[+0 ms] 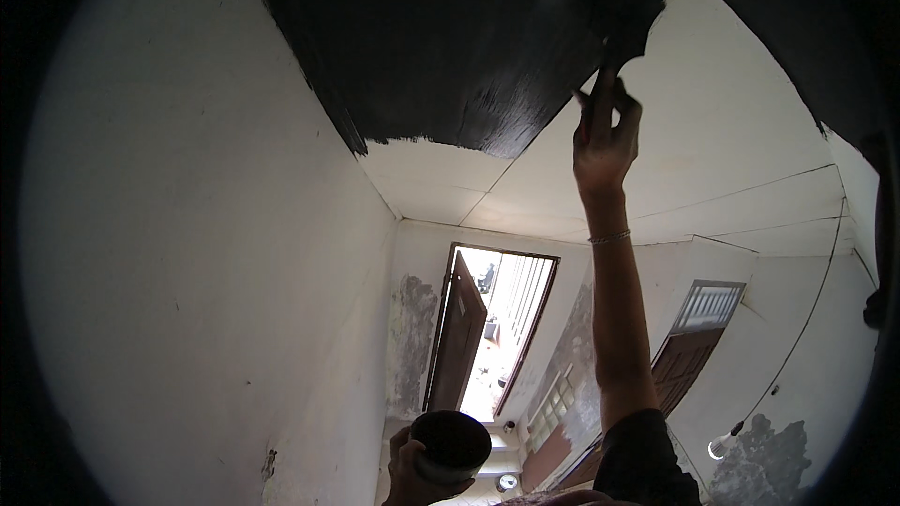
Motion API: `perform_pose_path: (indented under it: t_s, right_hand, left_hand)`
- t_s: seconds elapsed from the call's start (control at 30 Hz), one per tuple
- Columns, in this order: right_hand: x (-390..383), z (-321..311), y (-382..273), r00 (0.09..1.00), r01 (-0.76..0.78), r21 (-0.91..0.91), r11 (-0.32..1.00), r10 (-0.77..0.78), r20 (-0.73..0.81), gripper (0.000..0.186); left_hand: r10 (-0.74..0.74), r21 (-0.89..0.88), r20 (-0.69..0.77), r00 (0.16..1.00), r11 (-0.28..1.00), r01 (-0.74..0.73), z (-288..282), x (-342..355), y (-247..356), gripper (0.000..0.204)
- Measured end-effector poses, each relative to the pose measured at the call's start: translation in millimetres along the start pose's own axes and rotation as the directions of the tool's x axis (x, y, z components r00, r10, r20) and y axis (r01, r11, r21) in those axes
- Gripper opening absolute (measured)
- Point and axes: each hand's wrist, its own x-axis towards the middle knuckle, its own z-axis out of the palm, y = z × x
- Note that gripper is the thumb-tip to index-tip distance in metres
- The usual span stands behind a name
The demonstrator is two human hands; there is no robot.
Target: The person paints a white ceiling with black paint using a brush and a small container. They repeatedly dip the brush into the container and apply paint to the ceiling surface in broad strokes.
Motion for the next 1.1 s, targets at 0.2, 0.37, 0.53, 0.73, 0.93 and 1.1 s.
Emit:
perform_pose_path:
  t_s: [0.2, 0.37, 0.53, 0.73, 0.93, 1.1]
  right_hand:
    - [-25.0, -34.4, -18.5, 0.998, -0.046, 0.045, 0.998, 0.043, 0.050, 0.053]
    - [21.6, -35.1, 0.9, 0.989, 0.026, -0.015, 1.000, -0.028, -0.143, 0.056]
    - [8.2, -7.9, -0.1, 0.998, 0.015, 0.063, 0.998, -0.011, -0.066, 0.062]
    - [-42.4, -26.0, -28.9, 0.984, -0.108, 0.151, 0.983, 0.084, 0.155, 0.047]
    - [6.1, -39.1, -10.4, 0.978, 0.001, -0.015, 1.000, -0.004, -0.208, 0.039]
    - [-2.2, -18.2, -4.6, 0.999, -0.039, 0.029, 0.999, 0.039, -0.024, 0.035]
  left_hand:
    - [-0.015, 0.013, 0.004, 1.000, 1.000, 0.015, -6.1, -1.4, -0.5, 0.102]
    - [-0.025, 0.027, 0.018, 1.000, 0.999, 0.025, -7.8, -2.9, -1.3, 0.102]
    - [-0.033, 0.029, 0.041, 0.999, 0.999, 0.031, -6.0, -1.5, -0.3, 0.102]
    - [-0.057, 0.036, 0.062, 0.996, 0.998, 0.055, -9.2, -2.0, 4.7, 0.102]
    - [-0.059, 0.088, 0.075, 0.995, 0.995, 0.053, -10.8, -1.1, 1.6, 0.104]
    - [-0.006, 0.084, 0.069, 0.998, 0.996, 0.001, -7.9, 1.5, -3.3, 0.105]
